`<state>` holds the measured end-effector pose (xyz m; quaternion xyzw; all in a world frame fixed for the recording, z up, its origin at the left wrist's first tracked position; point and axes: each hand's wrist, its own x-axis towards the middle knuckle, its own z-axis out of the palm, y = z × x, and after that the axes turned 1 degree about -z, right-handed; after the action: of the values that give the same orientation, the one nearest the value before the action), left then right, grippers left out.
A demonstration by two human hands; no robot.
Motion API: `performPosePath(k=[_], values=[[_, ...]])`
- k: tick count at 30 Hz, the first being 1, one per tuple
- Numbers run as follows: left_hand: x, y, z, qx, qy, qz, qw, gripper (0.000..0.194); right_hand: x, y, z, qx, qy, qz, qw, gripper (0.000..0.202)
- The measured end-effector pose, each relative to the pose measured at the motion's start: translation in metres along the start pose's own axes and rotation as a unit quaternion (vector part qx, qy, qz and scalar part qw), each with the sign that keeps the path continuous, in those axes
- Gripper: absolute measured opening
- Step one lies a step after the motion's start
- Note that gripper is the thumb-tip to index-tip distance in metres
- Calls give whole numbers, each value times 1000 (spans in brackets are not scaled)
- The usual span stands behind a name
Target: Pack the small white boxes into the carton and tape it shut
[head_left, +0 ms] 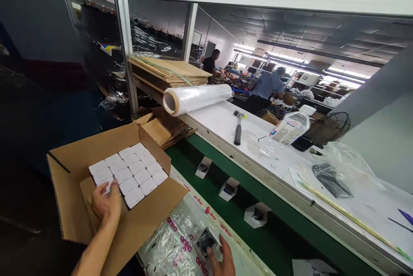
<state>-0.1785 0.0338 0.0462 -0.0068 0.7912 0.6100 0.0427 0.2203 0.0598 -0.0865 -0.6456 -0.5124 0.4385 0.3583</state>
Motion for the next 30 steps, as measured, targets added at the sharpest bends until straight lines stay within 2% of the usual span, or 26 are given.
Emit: performPosePath(k=[1, 2, 3, 4, 5, 6, 7, 9, 11, 12, 14, 15, 18, 21, 24, 26, 28, 30], values=[[-25, 6, -5, -11, -29, 71, 997, 21, 4, -2, 6, 13, 6, 15, 1000, 90], [-53, 8, -9, -31, -101, 173, 979, 20, 5, -2, 10, 28, 12, 31, 999, 94], [-84, 5, -12, -48, -198, 256, 945, 21, 4, -1, 13, 44, 20, 45, 998, 97], [-115, -5, -14, -42, -305, 279, 910, 20, 1, 1, 15, 62, 27, 52, 996, 97], [-144, -19, -14, -25, -385, 257, 886, 20, -2, 4, 15, 78, 32, 49, 995, 97], [-169, -36, -12, 11, -464, 208, 861, 28, -5, 9, 16, 90, 33, 38, 995, 96], [-188, -56, -8, 46, -501, 144, 852, 39, -8, 14, 16, 100, 30, 25, 994, 96], [-209, -95, 5, 78, -519, 71, 849, 61, -10, 25, 17, 117, 15, 2, 993, 94], [-211, -122, 19, 70, -562, 72, 821, 71, -8, 35, 19, 126, -5, -16, 992, 85], [-207, -128, 26, 57, -590, 89, 800, 70, -5, 38, 21, 128, -14, -26, 991, 81], [-200, -129, 36, 39, -629, 124, 767, 58, 0, 42, 24, 115, -35, -38, 992, 81], [-197, -126, 40, 41, -634, 137, 760, 49, 2, 42, 26, 100, -46, -38, 993, 85], [-198, -116, 49, 67, -631, 169, 755, 31, 4, 35, 28, 37, -48, -36, 998, 89], [-207, -117, 54, 100, -607, 194, 764, 15, 0, 22, 28, -8, -17, -57, 998, 73], [-217, -124, 57, 142, -564, 198, 789, 23, -3, 12, 30, -34, 7, -55, 998, 60], [-220, -128, 56, 150, -558, 197, 792, 26, -2, 9, 34, -42, 35, -37, 998, 57], [-217, -132, 52, 134, -585, 179, 779, 28, 0, 8, 37, -49, 64, -25, 996, 57], [-212, -136, 49, 91, -628, 104, 766, 34, 3, 8, 39, -56, 78, -29, 995, 56]])
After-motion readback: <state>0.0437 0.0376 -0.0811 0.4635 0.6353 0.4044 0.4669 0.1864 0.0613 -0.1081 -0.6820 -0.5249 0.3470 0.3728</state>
